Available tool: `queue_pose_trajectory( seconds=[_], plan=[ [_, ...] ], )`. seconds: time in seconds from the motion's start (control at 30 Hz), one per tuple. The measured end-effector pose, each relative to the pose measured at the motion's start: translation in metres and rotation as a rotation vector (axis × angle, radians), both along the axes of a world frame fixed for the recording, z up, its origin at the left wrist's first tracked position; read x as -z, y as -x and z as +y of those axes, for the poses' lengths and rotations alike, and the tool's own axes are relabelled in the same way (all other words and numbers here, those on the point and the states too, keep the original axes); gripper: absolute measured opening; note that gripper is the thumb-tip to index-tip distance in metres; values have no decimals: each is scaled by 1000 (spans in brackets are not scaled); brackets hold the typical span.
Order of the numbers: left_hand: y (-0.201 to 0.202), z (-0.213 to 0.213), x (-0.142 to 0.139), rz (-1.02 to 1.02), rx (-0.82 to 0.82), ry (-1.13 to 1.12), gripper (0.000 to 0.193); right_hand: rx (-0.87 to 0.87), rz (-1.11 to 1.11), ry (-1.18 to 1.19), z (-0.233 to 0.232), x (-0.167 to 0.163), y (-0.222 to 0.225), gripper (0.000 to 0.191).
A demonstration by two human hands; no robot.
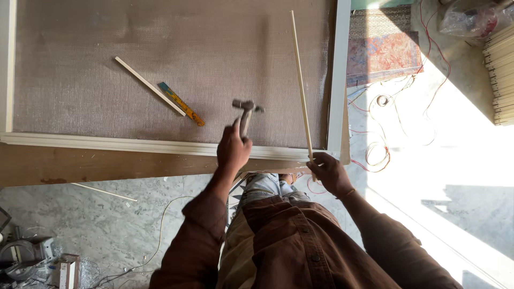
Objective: The person fits thin wooden beading strips along the edge of a mesh screen frame, marks a strip with a pencil, cuts it to length with a small hand saw, and hammers nails to secure the strips around the frame, pressing the mesh taut as they work.
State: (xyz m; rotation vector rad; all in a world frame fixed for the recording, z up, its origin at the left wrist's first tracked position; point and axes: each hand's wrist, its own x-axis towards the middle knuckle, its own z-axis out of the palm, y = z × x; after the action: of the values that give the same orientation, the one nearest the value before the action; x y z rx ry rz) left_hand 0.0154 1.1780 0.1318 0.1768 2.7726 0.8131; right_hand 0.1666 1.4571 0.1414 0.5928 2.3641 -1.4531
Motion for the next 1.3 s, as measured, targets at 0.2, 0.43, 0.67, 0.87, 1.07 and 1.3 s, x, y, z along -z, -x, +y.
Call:
queue_pose_trajectory(
  seconds=[0.2, 0.43, 0.67, 0.87, 1.07, 1.3],
  plan=[
    [100, 31, -1, 6, 61, 140, 72, -51, -57, -5, -26, 7, 39, 37],
    [155, 43, 16, 187, 23, 50, 70, -118, -130, -124, -33, 20, 92, 45],
    [158, 28, 5, 143, -180, -7, 64, -156, -259, -158, -65, 26, 141, 44],
    [149, 5, -3, 268, -217, -2, 52, -186, -296, -150, -81, 29, 151, 44],
    [152, -19, 11, 63, -215, -55, 31, -378, -252, -237, -90, 35, 165, 46],
    [164, -120, 57, 269, -420, 272, 41, -481, -237, -157, -103, 29, 165, 77]
  ],
)
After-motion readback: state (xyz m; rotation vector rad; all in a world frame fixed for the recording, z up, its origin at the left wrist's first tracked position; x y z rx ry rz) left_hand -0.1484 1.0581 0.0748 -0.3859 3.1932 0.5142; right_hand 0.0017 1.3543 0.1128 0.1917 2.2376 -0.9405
